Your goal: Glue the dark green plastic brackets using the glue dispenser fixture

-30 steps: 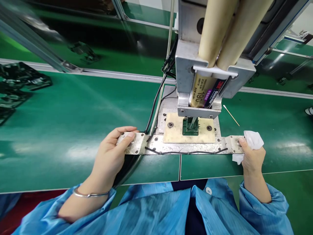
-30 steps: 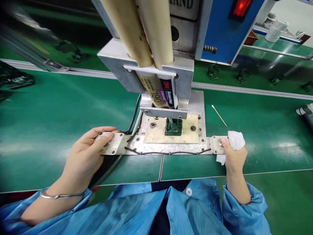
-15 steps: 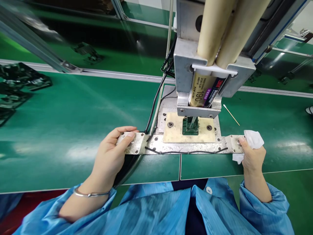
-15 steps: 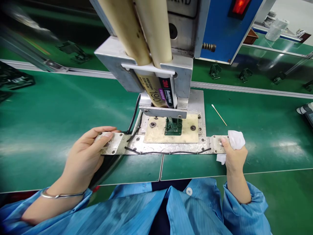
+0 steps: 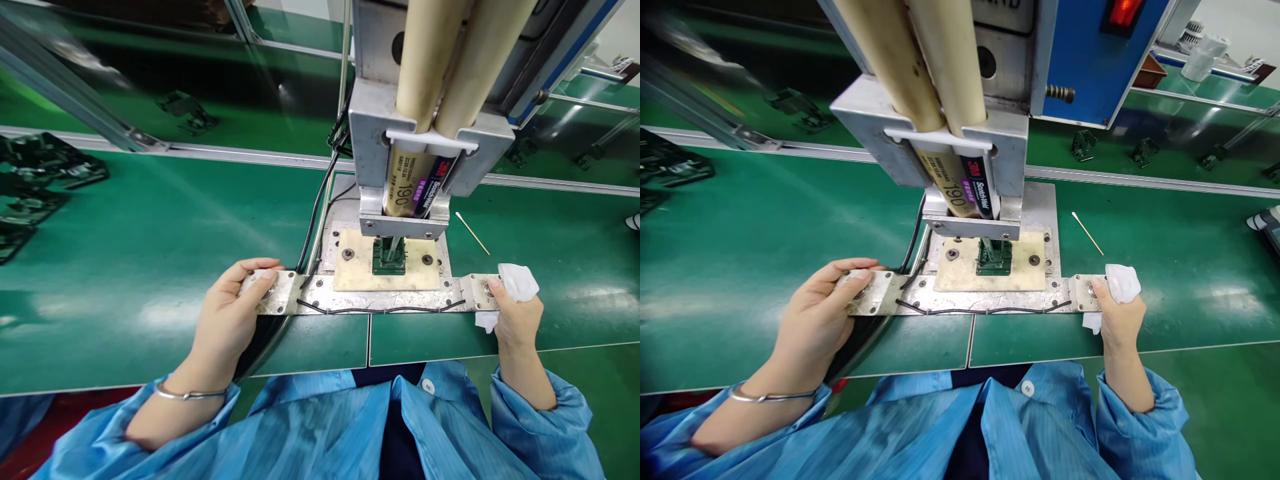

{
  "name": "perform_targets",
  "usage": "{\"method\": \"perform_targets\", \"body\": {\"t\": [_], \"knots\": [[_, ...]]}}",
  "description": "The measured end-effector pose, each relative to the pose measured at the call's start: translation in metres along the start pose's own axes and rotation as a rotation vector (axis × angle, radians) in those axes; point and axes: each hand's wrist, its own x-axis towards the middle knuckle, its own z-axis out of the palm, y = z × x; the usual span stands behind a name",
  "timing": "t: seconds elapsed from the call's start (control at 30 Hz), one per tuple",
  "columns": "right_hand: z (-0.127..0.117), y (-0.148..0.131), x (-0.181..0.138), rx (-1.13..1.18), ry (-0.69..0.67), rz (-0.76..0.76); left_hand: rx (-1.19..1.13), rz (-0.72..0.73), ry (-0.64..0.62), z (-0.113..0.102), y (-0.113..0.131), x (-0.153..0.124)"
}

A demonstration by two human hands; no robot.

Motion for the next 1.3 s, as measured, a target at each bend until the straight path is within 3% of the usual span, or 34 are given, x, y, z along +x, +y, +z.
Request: {"method": "perform_targets", "body": {"t": [1.3], "knots": [[-0.0001, 0.0031, 0.0018, -0.011, -0.005, 0.005, 0.01, 0.019, 0.006, 0.0015, 0.0024, -0.0001]]}}
